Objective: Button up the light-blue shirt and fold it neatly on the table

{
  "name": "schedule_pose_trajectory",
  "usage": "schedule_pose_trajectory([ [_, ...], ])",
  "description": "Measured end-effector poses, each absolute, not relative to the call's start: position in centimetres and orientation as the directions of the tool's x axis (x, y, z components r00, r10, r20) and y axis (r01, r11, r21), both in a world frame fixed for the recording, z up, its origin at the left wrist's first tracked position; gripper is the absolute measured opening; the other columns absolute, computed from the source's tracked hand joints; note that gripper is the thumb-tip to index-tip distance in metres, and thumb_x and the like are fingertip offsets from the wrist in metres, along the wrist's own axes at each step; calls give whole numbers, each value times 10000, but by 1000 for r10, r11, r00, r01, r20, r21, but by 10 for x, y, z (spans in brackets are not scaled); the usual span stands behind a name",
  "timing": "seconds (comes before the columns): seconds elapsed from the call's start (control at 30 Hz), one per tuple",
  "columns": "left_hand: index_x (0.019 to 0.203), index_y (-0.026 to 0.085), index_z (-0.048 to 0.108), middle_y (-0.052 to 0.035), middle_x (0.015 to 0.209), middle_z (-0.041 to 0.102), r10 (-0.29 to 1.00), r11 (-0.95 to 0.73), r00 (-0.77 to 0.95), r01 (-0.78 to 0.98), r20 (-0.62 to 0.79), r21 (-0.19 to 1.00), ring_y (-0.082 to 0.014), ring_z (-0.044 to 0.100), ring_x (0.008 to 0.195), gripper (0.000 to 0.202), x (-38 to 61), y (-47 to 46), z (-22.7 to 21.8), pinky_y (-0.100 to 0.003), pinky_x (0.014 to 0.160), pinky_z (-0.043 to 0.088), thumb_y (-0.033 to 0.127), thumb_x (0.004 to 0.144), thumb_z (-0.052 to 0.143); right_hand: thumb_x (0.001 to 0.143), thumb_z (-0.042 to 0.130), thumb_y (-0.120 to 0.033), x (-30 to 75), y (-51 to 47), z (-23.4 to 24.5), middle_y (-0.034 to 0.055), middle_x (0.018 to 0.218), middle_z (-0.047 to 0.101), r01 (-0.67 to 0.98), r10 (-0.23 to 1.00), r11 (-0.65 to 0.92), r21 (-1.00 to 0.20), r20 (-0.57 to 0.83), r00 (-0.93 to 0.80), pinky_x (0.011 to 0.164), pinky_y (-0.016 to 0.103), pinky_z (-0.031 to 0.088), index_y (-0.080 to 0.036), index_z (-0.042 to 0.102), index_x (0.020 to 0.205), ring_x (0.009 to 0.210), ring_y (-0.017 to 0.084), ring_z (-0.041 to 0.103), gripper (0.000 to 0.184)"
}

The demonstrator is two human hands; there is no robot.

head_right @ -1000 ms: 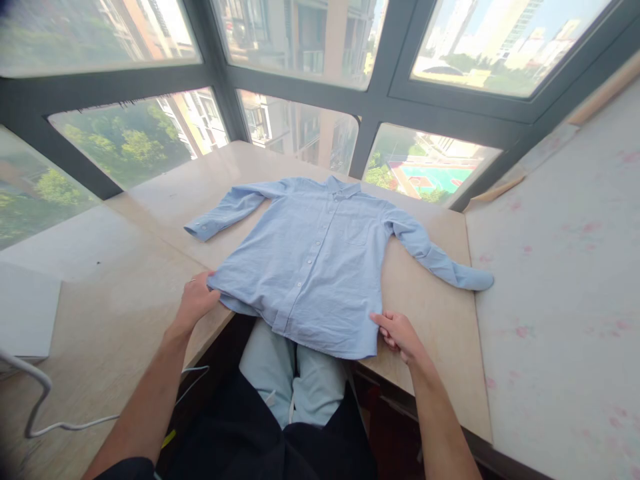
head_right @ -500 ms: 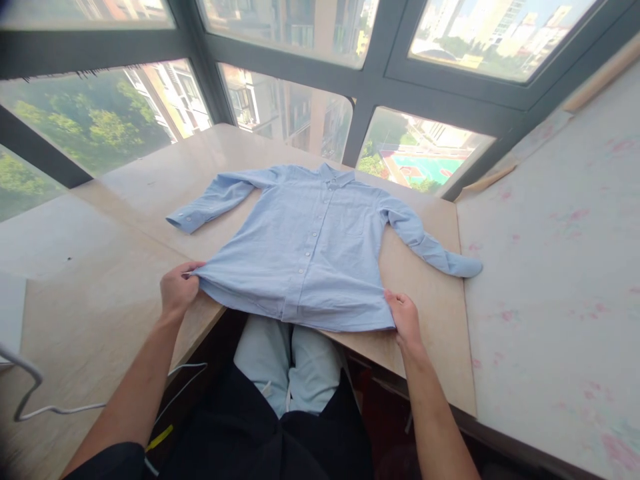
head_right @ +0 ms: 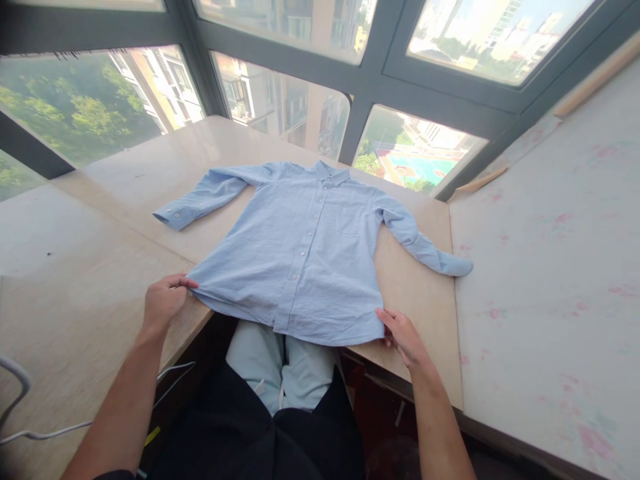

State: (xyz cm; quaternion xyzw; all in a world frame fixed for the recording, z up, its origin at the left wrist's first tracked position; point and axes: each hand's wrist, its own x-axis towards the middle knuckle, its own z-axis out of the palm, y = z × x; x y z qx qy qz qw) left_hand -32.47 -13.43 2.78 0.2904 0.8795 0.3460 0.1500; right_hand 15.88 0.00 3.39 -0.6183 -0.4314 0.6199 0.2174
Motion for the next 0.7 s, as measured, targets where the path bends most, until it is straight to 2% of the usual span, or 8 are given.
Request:
schedule_pose_trajectory([
  [0.13,833,180,711,-93,961,712,557,689,-828,412,-72,597,-310,630,1021,333,-318,-139,38,-451,936,482,157,743,391,681,699,-669,164,-22,34,-94,505,380,181,769,-594,-784,-619,-158,335,186,195,-206,483,702,359,38,278,511],
  [0.2,911,166,699,-114,999,705,531,727,-844,410,-73,551,-328,618,1042,352,-316,-133,43,-467,933,473,178,788,370,712,669,-668,164,-29,31,-101,515,374,102,771,-610,-786,-618,-153,321,189,187,-215,465,710,345,24,193,497],
  [0.3,1031,136,665,-152,1091,684,541,730,-840,446,-39,518,-333,600,1096,366,-312,-113,51,-465,969,455,234,851,362,702,699,-618,159,-31,30,-87,575,434,-15,788,-608,-794,-600,-136,314,181,174,-213,458,721,354,9,158,471],
  [0.37,1119,119,634,-173,1148,665,577,715,-817,494,-17,495,-336,589,1126,392,-308,-92,54,-463,981,450,290,880,375,664,749,-582,155,-29,33,-99,564,405,-41,789,-609,-792,-600,-134,319,168,158,-211,449,714,361,3,158,479],
  [0.53,1259,96,564,-256,1249,586,691,706,-720,654,-65,272,-433,514,1193,521,-296,-38,52,-593,932,429,438,879,464,637,760,-568,145,-28,42,-109,536,411,147,768,-582,-800,-600,-224,333,167,92,-209,480,749,350,-1,173,469],
  [0.7,1217,83,595,-276,1249,555,776,620,-631,755,-23,212,-430,512,1179,472,-297,-8,44,-551,892,455,386,870,491,672,669,-610,151,-45,26,-95,471,423,424,846,-453,-784,-529,-74,340,194,134,-230,398,651,310,40,317,468],
])
